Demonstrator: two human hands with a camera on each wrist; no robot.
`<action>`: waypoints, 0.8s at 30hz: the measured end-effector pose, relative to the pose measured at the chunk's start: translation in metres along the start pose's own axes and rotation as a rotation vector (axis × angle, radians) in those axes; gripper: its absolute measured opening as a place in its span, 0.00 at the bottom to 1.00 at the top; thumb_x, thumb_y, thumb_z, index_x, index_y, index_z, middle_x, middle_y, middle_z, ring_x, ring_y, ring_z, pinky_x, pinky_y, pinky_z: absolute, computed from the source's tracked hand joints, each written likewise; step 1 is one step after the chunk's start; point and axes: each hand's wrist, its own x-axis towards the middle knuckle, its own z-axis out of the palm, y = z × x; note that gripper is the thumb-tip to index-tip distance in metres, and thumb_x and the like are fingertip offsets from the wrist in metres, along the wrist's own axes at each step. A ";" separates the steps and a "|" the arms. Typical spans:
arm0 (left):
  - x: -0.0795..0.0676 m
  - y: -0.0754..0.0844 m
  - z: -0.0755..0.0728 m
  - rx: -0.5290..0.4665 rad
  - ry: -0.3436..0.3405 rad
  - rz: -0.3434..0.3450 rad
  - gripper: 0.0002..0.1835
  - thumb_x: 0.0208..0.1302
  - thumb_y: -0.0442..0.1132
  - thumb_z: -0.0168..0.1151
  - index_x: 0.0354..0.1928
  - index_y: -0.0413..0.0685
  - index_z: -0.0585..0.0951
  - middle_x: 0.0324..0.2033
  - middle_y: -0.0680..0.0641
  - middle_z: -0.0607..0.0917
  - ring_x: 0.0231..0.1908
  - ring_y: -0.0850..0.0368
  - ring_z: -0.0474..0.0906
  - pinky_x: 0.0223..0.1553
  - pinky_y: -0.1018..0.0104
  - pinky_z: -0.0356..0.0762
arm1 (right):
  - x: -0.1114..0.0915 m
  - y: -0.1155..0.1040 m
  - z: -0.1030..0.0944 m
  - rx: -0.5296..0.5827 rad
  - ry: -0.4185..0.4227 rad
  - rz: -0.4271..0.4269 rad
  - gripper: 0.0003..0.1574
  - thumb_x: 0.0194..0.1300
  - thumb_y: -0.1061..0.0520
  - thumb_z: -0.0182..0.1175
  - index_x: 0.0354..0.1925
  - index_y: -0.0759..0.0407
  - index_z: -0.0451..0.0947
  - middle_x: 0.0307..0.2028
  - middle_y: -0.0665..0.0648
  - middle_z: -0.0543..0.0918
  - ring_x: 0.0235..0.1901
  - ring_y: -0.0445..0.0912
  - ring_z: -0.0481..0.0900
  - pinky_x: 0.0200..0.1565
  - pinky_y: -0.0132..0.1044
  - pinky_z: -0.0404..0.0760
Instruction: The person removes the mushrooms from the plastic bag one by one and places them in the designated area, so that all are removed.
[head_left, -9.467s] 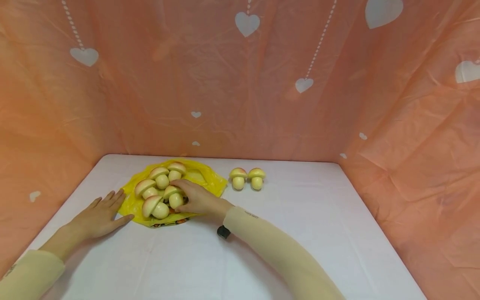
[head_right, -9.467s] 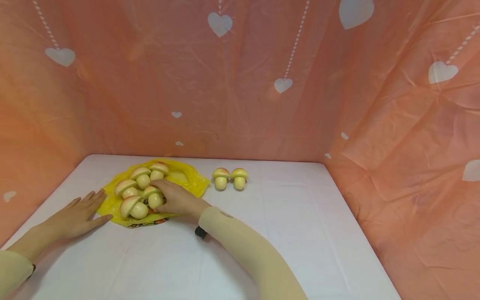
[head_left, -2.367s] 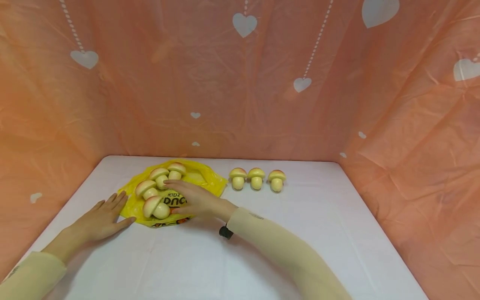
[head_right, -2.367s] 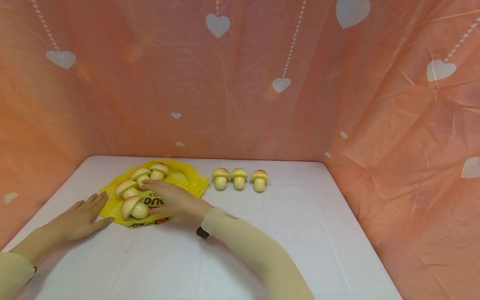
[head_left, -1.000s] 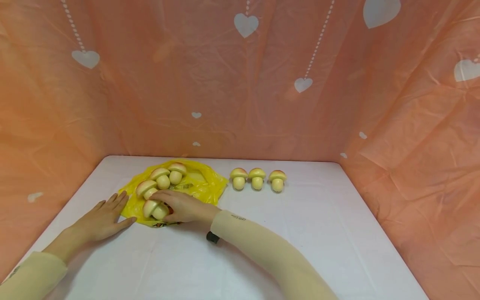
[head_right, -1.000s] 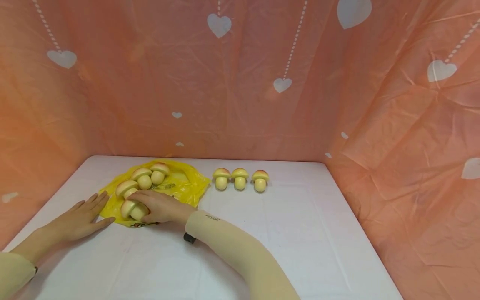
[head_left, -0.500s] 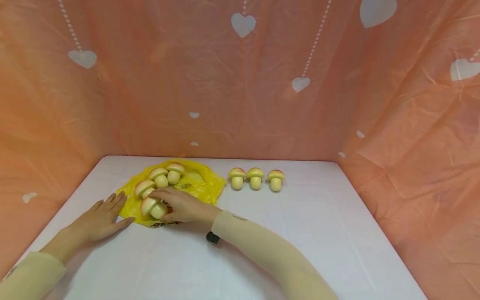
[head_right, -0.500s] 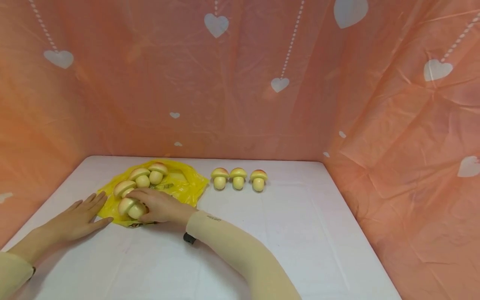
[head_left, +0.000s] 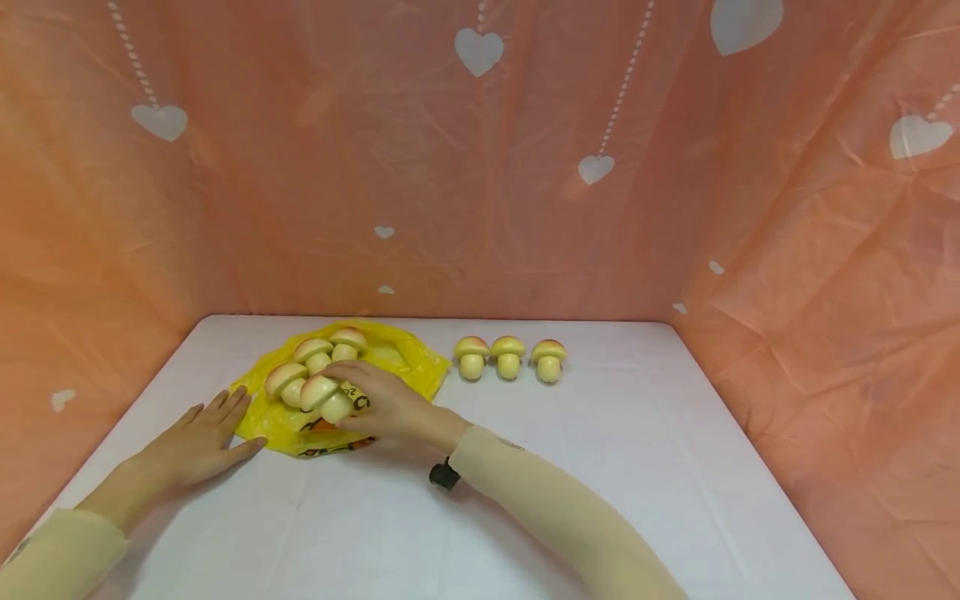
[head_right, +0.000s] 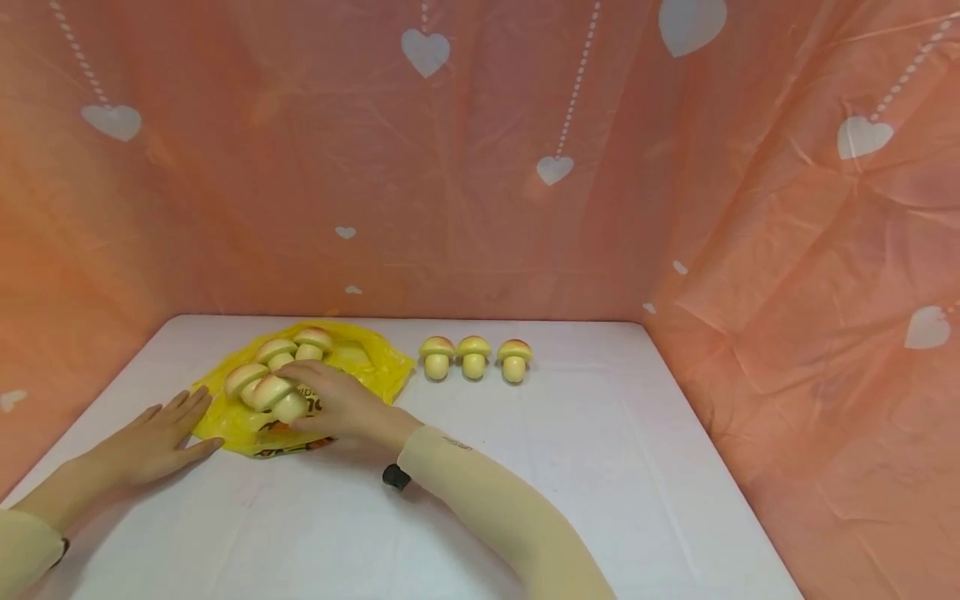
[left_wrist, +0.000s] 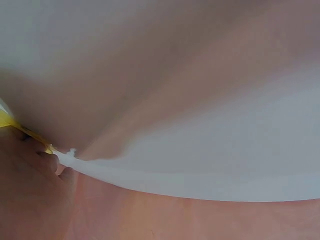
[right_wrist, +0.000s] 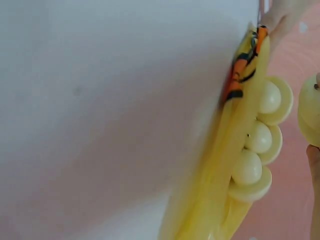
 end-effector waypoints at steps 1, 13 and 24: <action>0.000 0.000 0.000 0.001 0.000 0.000 0.51 0.76 0.64 0.53 0.74 0.19 0.57 0.74 0.20 0.56 0.73 0.19 0.51 0.69 0.22 0.49 | -0.002 0.000 -0.002 0.009 0.014 -0.001 0.46 0.68 0.54 0.72 0.77 0.54 0.64 0.73 0.54 0.70 0.71 0.41 0.69 0.70 0.25 0.65; 0.001 0.002 -0.002 0.009 0.013 0.003 0.50 0.76 0.63 0.54 0.74 0.19 0.58 0.74 0.20 0.57 0.72 0.19 0.53 0.69 0.22 0.50 | -0.024 0.010 -0.016 0.060 0.167 0.001 0.46 0.65 0.57 0.74 0.76 0.57 0.66 0.73 0.58 0.70 0.70 0.48 0.72 0.68 0.32 0.72; 0.000 0.003 -0.002 0.005 0.010 0.003 0.50 0.75 0.63 0.54 0.74 0.19 0.59 0.74 0.20 0.57 0.72 0.18 0.53 0.69 0.22 0.50 | -0.038 0.016 -0.025 0.144 0.292 -0.043 0.47 0.61 0.62 0.77 0.73 0.61 0.67 0.72 0.60 0.72 0.68 0.52 0.73 0.68 0.40 0.76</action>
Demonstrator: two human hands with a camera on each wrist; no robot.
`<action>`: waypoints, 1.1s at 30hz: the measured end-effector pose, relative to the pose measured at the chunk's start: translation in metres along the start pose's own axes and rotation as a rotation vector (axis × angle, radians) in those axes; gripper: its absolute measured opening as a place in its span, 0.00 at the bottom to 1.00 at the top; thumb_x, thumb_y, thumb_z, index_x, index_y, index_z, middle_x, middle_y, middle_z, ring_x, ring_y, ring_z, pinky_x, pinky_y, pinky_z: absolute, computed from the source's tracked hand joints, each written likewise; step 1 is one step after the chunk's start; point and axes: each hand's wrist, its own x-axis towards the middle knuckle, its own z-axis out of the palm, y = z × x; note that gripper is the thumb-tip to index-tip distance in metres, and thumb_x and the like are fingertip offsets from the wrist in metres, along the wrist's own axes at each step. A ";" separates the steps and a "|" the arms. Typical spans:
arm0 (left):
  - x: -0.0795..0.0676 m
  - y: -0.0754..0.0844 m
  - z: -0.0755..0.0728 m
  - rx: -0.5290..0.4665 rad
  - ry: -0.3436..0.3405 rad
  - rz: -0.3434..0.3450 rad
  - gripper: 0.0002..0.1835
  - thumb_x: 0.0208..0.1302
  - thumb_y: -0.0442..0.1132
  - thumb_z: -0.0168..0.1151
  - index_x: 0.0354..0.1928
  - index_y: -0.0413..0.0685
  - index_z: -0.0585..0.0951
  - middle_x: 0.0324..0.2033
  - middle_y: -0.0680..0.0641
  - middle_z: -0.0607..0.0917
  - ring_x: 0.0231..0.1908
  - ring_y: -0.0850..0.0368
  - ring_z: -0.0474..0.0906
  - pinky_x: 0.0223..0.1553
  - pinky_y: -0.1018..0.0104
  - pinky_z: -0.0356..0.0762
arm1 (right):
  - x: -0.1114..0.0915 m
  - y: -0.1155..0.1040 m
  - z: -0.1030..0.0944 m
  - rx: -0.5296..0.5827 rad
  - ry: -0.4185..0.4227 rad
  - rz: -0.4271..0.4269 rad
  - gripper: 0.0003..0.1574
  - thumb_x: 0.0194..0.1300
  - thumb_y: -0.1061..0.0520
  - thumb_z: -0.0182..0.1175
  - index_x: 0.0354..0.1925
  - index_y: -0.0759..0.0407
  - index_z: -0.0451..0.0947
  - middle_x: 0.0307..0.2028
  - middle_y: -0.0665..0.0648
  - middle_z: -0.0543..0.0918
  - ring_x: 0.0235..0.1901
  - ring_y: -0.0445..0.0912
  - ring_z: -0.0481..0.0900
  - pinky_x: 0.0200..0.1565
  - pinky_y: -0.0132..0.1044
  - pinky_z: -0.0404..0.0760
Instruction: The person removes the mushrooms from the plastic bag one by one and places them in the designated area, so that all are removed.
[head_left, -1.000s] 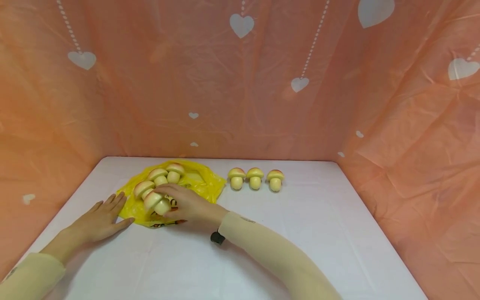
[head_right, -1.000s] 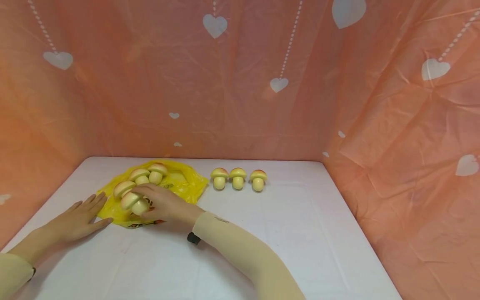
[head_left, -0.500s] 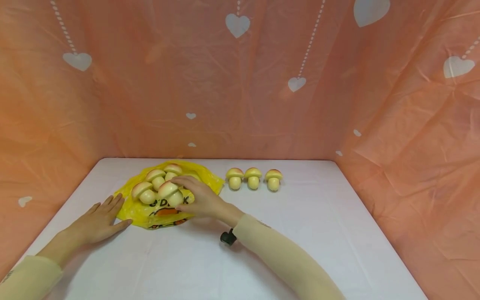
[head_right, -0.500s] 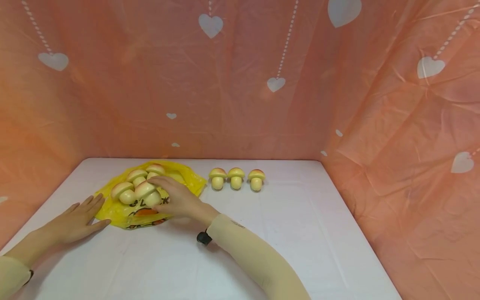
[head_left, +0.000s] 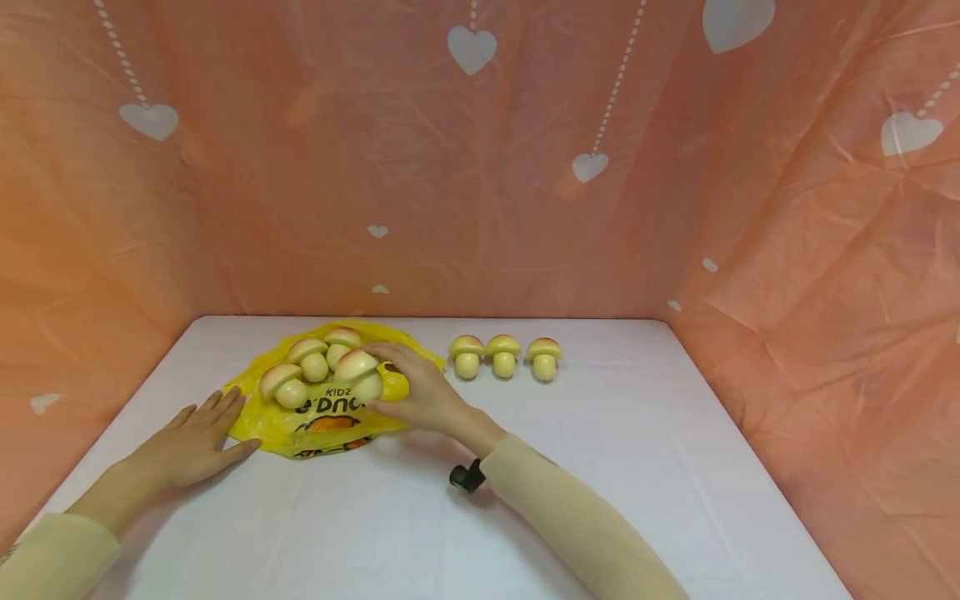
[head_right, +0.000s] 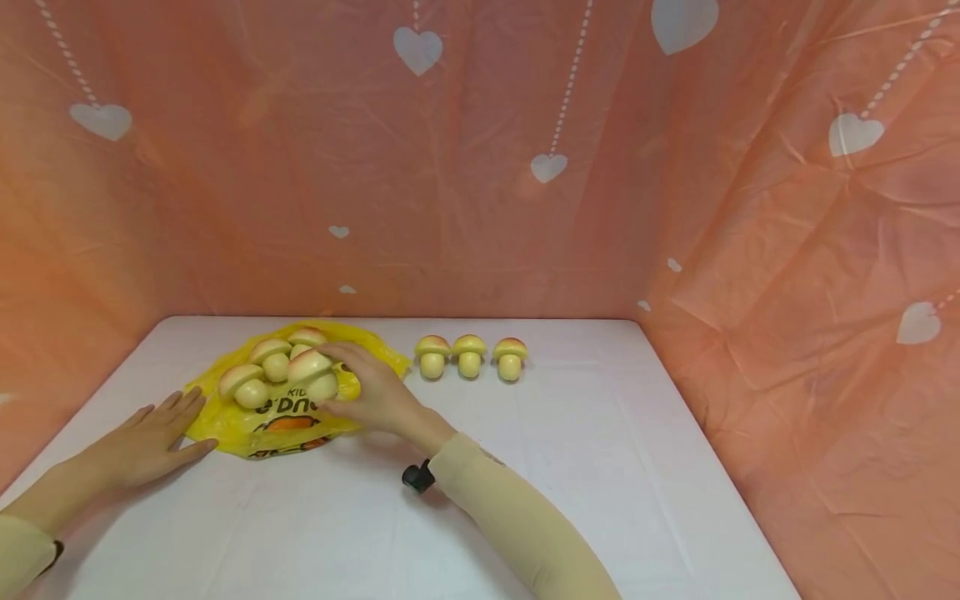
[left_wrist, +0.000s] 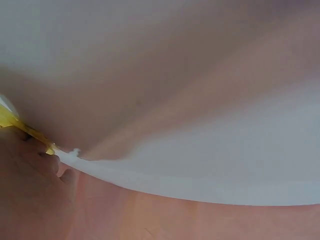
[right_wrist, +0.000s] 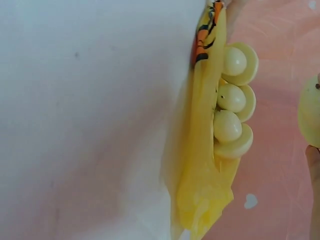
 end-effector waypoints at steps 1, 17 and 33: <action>0.000 0.000 0.000 -0.001 -0.002 -0.001 0.50 0.75 0.63 0.54 0.74 0.19 0.59 0.74 0.20 0.57 0.72 0.18 0.52 0.69 0.22 0.50 | -0.001 0.001 -0.001 0.017 0.017 -0.013 0.47 0.60 0.63 0.77 0.73 0.62 0.67 0.71 0.61 0.72 0.68 0.53 0.74 0.67 0.42 0.77; -0.001 -0.002 0.002 -0.033 0.014 -0.005 0.50 0.76 0.62 0.53 0.75 0.20 0.55 0.75 0.20 0.54 0.74 0.19 0.48 0.70 0.23 0.47 | -0.020 0.008 -0.028 0.171 0.224 0.046 0.47 0.58 0.69 0.76 0.72 0.65 0.67 0.69 0.64 0.73 0.67 0.56 0.74 0.67 0.45 0.77; -0.001 -0.001 0.001 -0.032 0.024 -0.003 0.50 0.77 0.62 0.53 0.75 0.19 0.54 0.75 0.20 0.53 0.74 0.19 0.48 0.70 0.23 0.48 | -0.048 0.022 -0.063 0.191 0.412 0.131 0.49 0.54 0.74 0.76 0.72 0.68 0.68 0.67 0.68 0.74 0.64 0.63 0.76 0.65 0.52 0.78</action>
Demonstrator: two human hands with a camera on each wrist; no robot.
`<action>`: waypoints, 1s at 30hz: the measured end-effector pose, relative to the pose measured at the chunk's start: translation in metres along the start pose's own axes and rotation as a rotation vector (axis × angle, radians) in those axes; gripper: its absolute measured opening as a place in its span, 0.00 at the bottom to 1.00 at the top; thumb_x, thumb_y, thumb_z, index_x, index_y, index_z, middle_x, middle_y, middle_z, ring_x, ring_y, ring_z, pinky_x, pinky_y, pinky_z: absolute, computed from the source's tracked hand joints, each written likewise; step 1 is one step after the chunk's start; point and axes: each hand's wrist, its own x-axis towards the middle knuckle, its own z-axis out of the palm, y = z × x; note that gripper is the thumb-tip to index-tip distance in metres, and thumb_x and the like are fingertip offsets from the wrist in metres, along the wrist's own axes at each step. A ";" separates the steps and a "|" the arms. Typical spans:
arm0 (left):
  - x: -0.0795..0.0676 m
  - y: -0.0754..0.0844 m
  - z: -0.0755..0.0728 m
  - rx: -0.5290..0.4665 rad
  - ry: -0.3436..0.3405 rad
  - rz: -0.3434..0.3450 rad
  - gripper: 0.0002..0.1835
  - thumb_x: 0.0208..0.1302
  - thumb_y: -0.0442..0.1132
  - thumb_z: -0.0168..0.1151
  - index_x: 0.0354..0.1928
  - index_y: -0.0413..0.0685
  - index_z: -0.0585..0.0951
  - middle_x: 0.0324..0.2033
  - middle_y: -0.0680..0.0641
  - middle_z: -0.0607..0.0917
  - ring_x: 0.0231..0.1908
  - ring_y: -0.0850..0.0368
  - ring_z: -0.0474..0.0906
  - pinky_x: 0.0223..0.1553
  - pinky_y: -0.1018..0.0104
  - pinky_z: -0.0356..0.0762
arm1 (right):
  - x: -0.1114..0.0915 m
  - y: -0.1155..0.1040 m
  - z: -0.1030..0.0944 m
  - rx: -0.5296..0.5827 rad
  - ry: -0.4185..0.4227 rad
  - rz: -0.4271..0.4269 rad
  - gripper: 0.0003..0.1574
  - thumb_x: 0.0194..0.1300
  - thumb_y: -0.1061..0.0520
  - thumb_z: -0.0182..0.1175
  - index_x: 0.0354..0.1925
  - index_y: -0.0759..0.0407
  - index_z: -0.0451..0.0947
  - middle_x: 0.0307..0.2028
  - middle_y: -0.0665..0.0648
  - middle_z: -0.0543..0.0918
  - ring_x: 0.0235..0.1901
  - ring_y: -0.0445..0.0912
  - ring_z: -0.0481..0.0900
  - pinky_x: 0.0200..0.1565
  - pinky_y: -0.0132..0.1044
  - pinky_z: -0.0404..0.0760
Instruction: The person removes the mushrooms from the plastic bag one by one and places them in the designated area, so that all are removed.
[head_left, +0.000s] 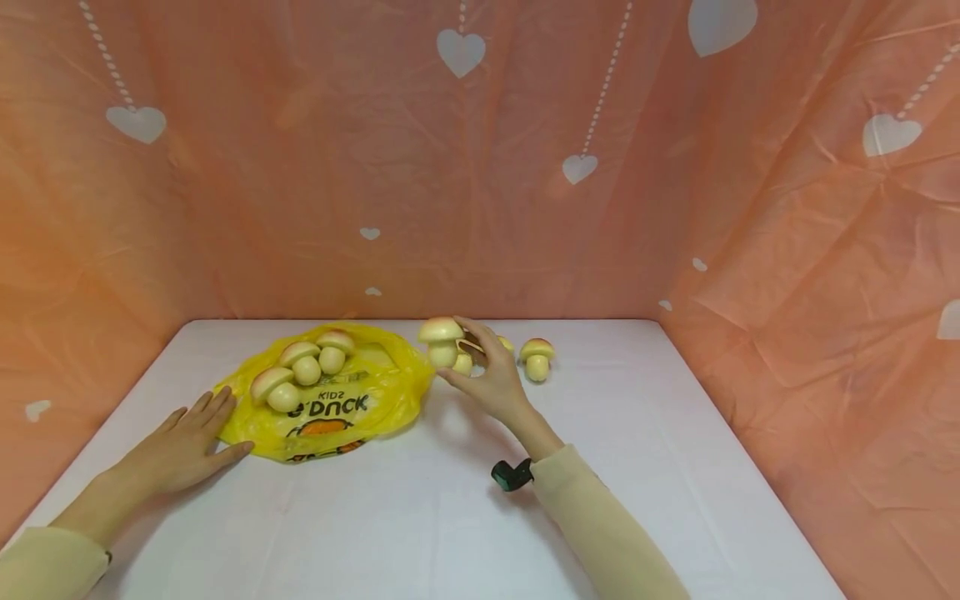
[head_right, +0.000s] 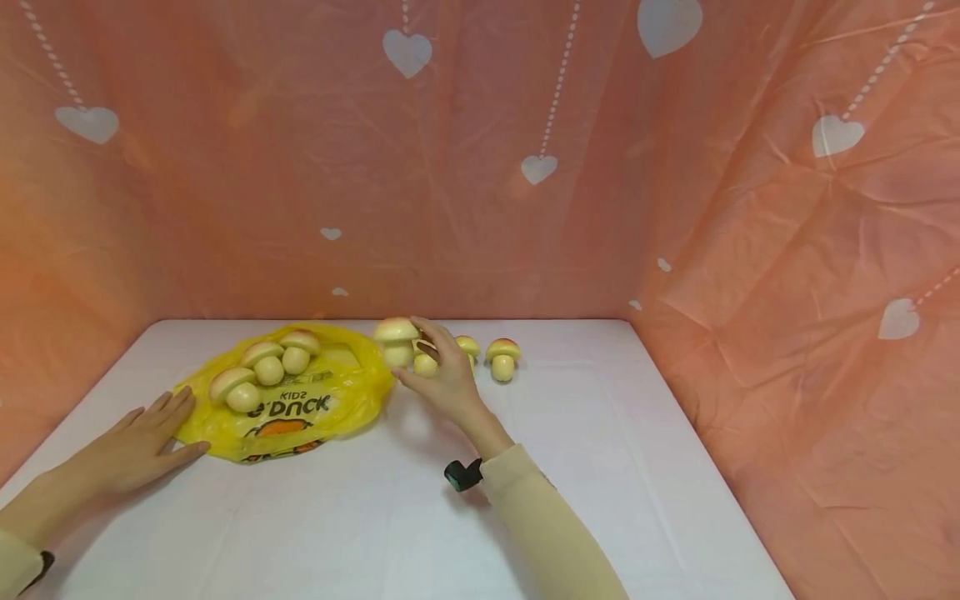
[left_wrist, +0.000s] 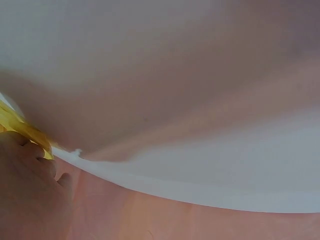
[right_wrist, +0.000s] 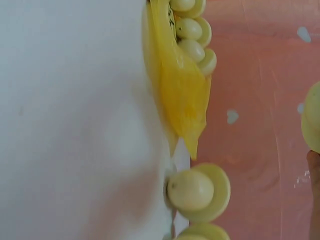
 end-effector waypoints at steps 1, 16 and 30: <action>0.000 0.000 0.000 0.000 0.000 0.000 0.50 0.77 0.62 0.53 0.75 0.19 0.54 0.75 0.20 0.53 0.74 0.19 0.48 0.70 0.23 0.48 | -0.001 0.000 -0.003 -0.004 0.009 0.010 0.49 0.54 0.75 0.75 0.72 0.69 0.68 0.68 0.69 0.73 0.64 0.64 0.76 0.66 0.53 0.78; -0.001 -0.002 0.002 -0.012 0.011 -0.004 0.51 0.76 0.62 0.53 0.75 0.19 0.53 0.75 0.20 0.53 0.74 0.20 0.47 0.69 0.23 0.47 | -0.018 0.016 -0.052 -0.054 0.145 0.043 0.49 0.54 0.74 0.76 0.71 0.68 0.69 0.66 0.69 0.75 0.65 0.62 0.77 0.65 0.43 0.78; -0.003 -0.001 -0.001 -0.019 -0.008 -0.008 0.52 0.77 0.62 0.53 0.75 0.18 0.52 0.75 0.20 0.51 0.75 0.19 0.46 0.70 0.23 0.45 | -0.029 0.029 -0.096 -0.110 0.213 0.087 0.50 0.53 0.80 0.73 0.72 0.76 0.64 0.67 0.75 0.71 0.64 0.69 0.74 0.66 0.51 0.77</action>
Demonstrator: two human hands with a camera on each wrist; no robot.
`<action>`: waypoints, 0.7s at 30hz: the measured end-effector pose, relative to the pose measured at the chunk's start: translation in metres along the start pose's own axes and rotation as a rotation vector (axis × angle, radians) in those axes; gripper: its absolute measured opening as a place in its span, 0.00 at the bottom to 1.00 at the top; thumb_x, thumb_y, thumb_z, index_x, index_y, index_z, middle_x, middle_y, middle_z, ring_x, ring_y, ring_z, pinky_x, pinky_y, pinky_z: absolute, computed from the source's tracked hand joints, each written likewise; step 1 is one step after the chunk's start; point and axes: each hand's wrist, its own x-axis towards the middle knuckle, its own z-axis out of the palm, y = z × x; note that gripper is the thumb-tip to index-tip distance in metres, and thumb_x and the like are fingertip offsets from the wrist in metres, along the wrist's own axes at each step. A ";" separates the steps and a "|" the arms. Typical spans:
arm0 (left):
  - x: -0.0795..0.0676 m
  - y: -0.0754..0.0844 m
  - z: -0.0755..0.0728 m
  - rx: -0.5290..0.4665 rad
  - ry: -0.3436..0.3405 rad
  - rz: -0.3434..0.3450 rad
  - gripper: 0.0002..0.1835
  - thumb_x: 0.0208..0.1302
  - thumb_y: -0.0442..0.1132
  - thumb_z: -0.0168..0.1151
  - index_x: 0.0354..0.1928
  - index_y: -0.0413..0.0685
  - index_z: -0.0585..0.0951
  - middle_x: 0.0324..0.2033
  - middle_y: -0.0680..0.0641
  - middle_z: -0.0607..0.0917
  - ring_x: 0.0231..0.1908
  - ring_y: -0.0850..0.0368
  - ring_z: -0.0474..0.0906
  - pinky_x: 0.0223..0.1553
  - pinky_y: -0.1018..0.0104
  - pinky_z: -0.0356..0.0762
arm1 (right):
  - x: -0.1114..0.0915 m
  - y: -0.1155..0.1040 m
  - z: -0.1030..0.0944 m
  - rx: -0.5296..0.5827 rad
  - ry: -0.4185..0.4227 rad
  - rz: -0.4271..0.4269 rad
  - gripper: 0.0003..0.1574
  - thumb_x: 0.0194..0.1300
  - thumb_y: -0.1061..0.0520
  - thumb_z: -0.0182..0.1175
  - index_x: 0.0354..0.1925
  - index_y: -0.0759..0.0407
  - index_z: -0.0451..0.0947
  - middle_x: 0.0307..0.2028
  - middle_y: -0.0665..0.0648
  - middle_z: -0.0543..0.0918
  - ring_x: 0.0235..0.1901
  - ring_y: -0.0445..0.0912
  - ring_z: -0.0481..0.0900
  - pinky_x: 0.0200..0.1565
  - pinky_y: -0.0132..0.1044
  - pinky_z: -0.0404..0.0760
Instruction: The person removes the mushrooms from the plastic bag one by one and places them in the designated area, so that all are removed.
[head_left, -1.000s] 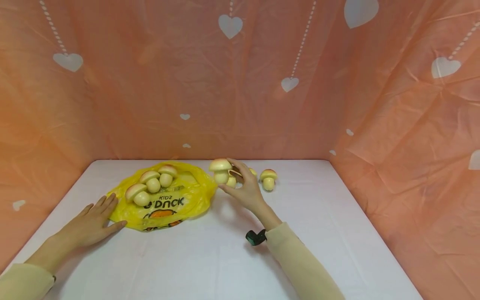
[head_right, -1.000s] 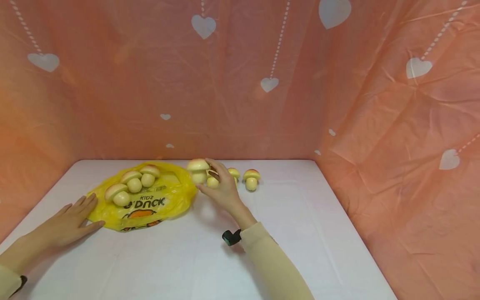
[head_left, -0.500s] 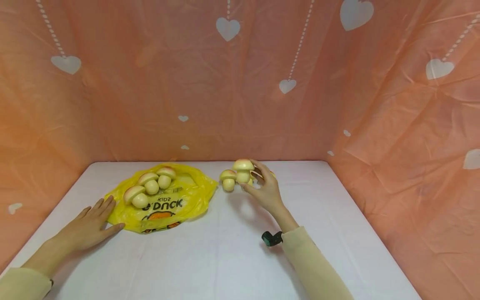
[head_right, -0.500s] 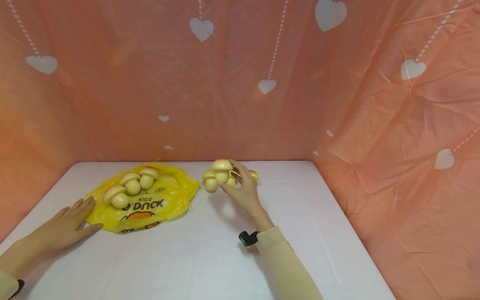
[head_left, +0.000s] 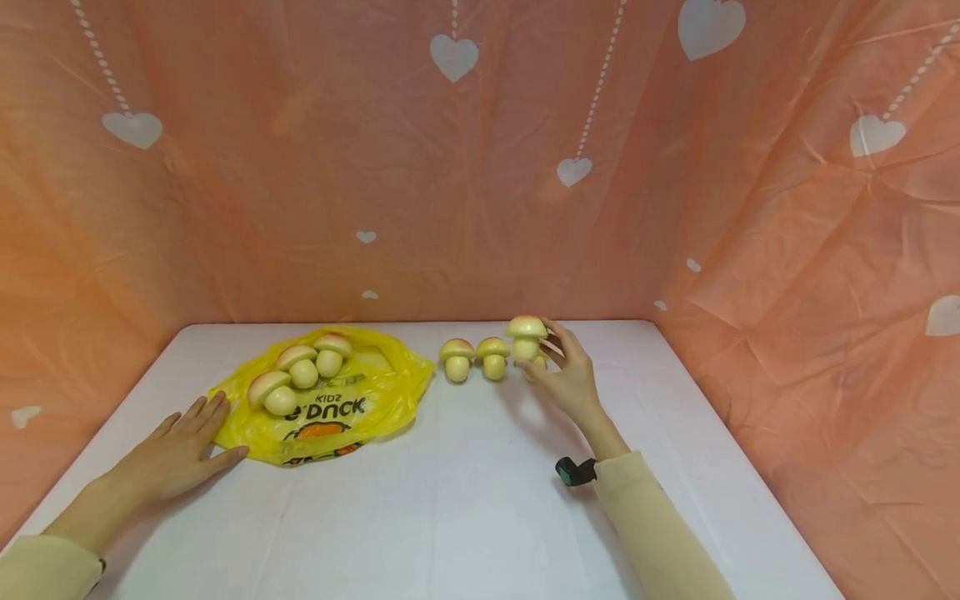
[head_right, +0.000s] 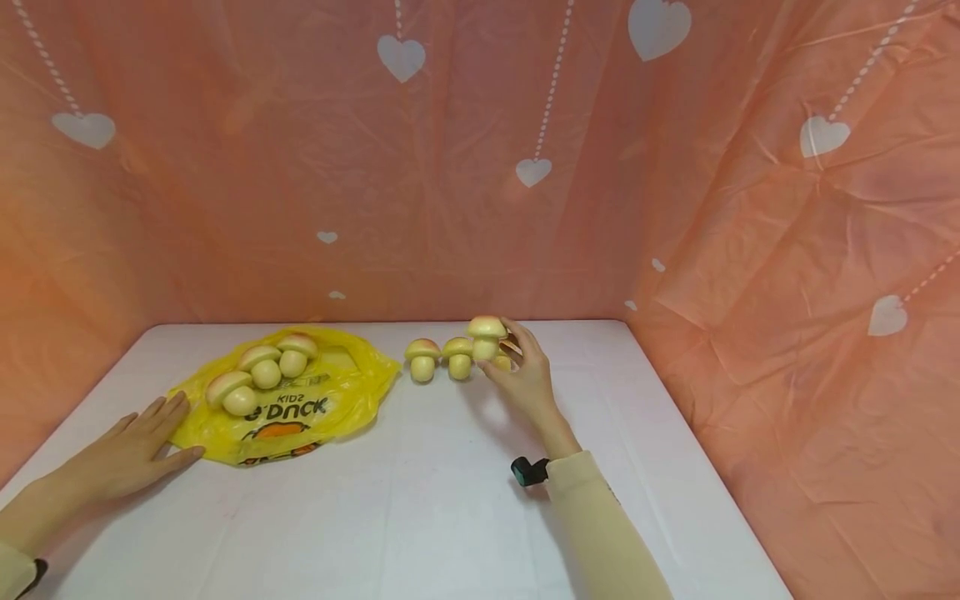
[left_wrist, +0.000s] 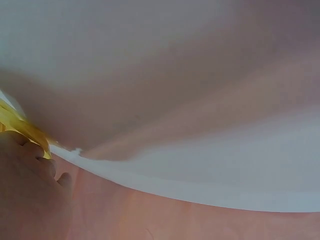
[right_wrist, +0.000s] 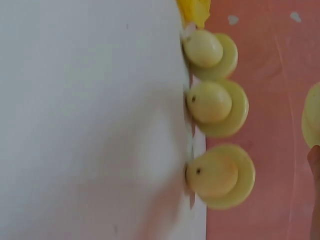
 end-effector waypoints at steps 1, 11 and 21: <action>0.000 0.000 0.000 0.000 0.000 -0.001 0.51 0.77 0.62 0.53 0.75 0.18 0.52 0.75 0.20 0.51 0.75 0.19 0.46 0.70 0.23 0.45 | 0.000 0.002 -0.003 -0.001 0.007 -0.003 0.50 0.52 0.81 0.72 0.71 0.77 0.64 0.67 0.77 0.70 0.64 0.71 0.74 0.65 0.51 0.77; 0.000 0.001 0.001 0.004 0.005 0.002 0.51 0.77 0.61 0.53 0.75 0.18 0.52 0.75 0.20 0.52 0.75 0.19 0.46 0.70 0.23 0.46 | 0.001 0.018 -0.036 -0.049 0.021 -0.013 0.50 0.50 0.82 0.73 0.70 0.76 0.67 0.65 0.74 0.73 0.61 0.66 0.75 0.63 0.43 0.80; 0.002 0.001 -0.001 0.005 -0.004 0.001 0.51 0.77 0.62 0.52 0.75 0.19 0.52 0.75 0.20 0.51 0.75 0.19 0.45 0.70 0.23 0.45 | 0.008 0.033 -0.065 -0.178 -0.047 0.051 0.49 0.53 0.80 0.71 0.71 0.76 0.65 0.66 0.75 0.72 0.63 0.68 0.74 0.64 0.51 0.78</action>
